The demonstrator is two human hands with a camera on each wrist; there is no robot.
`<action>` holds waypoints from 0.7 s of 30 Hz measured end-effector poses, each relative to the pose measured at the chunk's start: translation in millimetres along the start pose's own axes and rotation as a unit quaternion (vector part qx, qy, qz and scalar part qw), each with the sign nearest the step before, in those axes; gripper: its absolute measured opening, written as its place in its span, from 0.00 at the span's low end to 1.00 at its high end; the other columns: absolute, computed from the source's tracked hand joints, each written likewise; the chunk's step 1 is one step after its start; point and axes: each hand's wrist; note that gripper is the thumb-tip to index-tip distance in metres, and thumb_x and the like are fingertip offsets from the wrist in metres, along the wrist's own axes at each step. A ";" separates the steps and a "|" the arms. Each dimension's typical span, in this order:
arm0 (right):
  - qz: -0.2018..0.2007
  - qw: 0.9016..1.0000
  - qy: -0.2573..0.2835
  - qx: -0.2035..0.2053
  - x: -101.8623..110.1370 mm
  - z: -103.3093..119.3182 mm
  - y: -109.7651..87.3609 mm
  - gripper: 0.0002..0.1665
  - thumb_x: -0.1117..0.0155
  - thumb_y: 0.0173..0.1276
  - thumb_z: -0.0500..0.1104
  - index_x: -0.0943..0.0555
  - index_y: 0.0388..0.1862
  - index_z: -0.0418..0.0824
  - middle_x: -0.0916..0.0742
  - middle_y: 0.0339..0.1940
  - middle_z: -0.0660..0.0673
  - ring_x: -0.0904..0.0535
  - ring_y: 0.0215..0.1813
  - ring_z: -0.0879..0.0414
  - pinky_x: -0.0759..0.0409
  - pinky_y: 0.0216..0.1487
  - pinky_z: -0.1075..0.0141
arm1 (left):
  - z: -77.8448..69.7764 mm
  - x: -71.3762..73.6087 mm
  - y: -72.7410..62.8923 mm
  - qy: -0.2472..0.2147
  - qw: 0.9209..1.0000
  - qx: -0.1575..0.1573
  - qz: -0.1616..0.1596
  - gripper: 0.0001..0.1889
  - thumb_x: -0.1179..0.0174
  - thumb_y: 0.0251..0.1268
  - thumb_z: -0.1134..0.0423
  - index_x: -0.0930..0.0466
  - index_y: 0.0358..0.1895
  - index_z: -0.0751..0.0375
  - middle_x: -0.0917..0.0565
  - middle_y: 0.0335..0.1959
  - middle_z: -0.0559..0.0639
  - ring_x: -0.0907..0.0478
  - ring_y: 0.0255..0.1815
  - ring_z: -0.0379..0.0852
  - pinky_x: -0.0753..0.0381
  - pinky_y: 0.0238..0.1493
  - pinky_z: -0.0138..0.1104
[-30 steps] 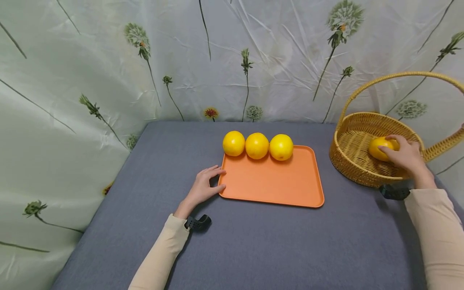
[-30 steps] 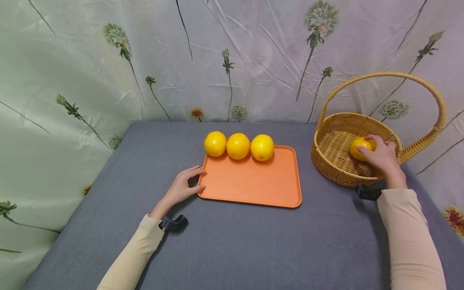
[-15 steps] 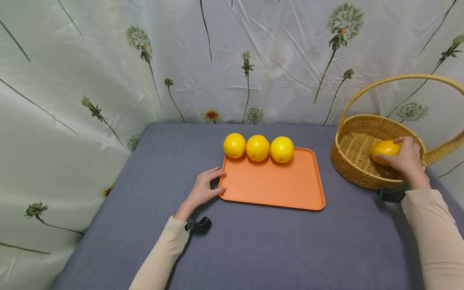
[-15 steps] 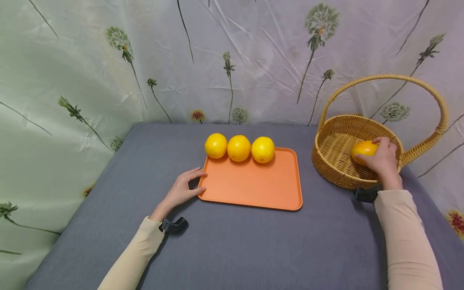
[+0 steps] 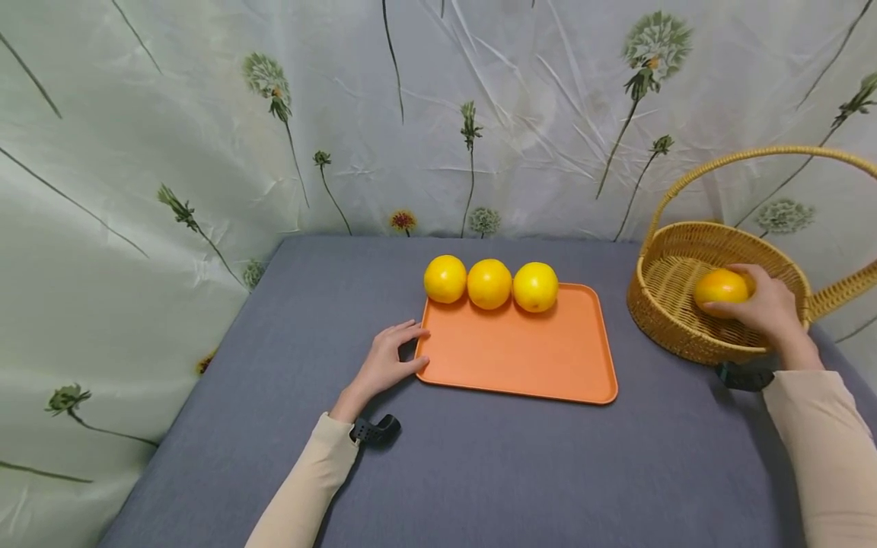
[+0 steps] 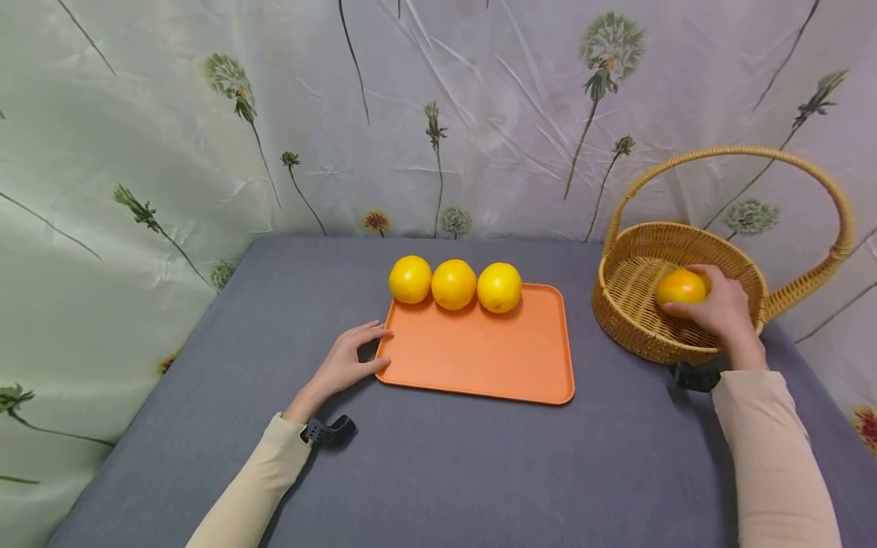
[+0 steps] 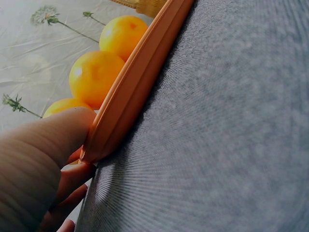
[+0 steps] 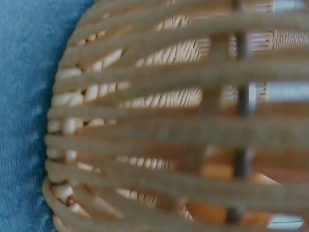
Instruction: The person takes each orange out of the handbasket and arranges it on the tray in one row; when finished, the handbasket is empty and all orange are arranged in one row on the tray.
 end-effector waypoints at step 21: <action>-0.095 0.994 0.032 0.045 -3.9 20.2 -20.1 0.43 0.30 0.55 0.49 0.35 0.67 0.36 0.28 0.58 0.26 0.35 0.45 0.48 0.40 0.38 0.64 | -0.8 -1.6 -1.3 -0.002 1.000 0.008 -0.007 0.23 0.32 0.51 0.60 0.20 0.53 0.60 0.19 0.57 0.57 0.30 0.66 0.57 0.35 0.65 0.56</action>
Point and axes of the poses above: each hand's wrist, its own y-axis towards the middle knuckle, its own x-axis out of the back of the hand, z = x × y
